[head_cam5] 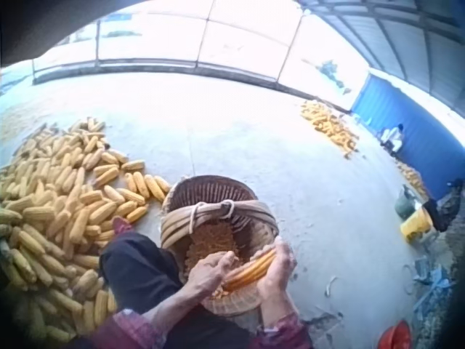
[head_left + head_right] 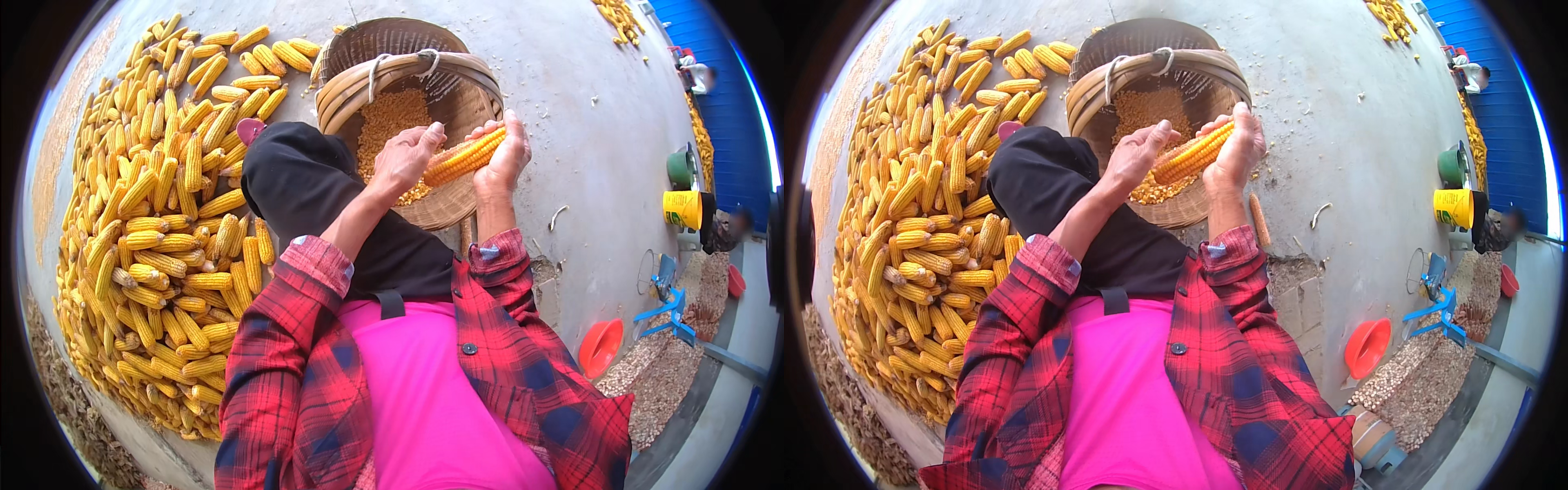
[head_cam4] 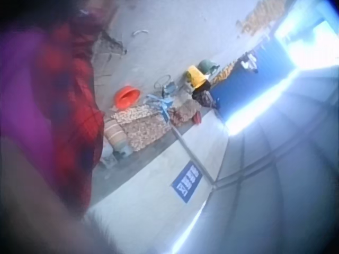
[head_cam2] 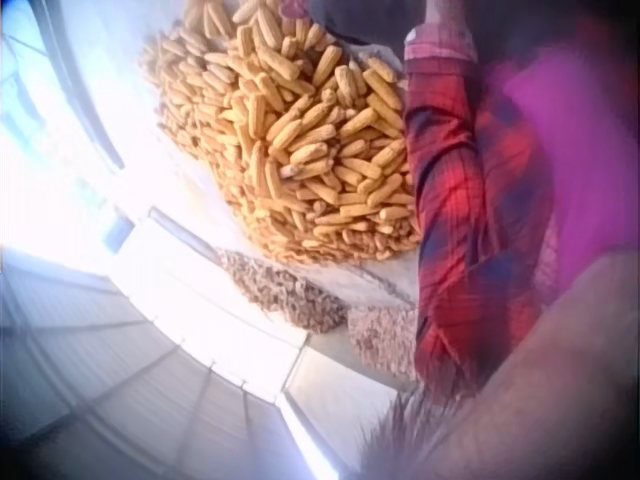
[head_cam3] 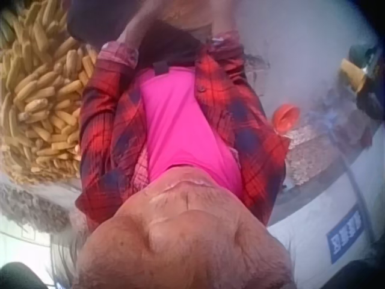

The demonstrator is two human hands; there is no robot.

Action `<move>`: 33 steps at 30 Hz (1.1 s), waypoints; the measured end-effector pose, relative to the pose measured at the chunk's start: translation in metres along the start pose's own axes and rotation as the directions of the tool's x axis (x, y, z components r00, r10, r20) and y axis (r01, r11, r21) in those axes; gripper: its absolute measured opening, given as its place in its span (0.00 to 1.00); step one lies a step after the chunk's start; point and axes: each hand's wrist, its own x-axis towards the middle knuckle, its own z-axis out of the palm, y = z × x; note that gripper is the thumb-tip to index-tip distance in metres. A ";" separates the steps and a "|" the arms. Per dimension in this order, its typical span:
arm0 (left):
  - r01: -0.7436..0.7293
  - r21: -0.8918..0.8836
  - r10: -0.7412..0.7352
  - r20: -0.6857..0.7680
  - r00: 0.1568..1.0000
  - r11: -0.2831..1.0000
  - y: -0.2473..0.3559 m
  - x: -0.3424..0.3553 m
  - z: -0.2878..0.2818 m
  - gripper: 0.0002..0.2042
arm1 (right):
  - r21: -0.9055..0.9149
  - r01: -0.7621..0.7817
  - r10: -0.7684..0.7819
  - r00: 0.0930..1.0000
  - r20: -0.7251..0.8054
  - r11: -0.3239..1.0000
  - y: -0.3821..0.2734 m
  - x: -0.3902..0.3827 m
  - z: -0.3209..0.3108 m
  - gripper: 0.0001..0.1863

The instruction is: The person sits on the floor and removes kernels from dried corn cobs by hand, dropping the kernels into a woven basket. The person repeatedly picks up cobs from a large pile, shucks them, and places the empty cobs aside.

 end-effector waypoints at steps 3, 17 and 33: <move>-0.231 0.110 0.226 0.059 0.972 0.967 0.003 -0.010 0.006 0.23 | 0.029 -0.039 0.040 0.998 -0.044 0.999 0.005 0.008 -0.008 0.08; -0.094 -0.033 0.100 0.300 0.949 0.995 0.013 -0.030 0.000 0.10 | -0.117 0.024 0.007 0.966 0.258 0.993 0.015 -0.008 0.009 0.14; -0.104 0.505 0.150 -0.051 0.987 0.857 0.000 -0.024 0.018 0.22 | -0.054 -0.392 0.395 0.905 0.161 0.919 0.023 0.002 0.014 0.22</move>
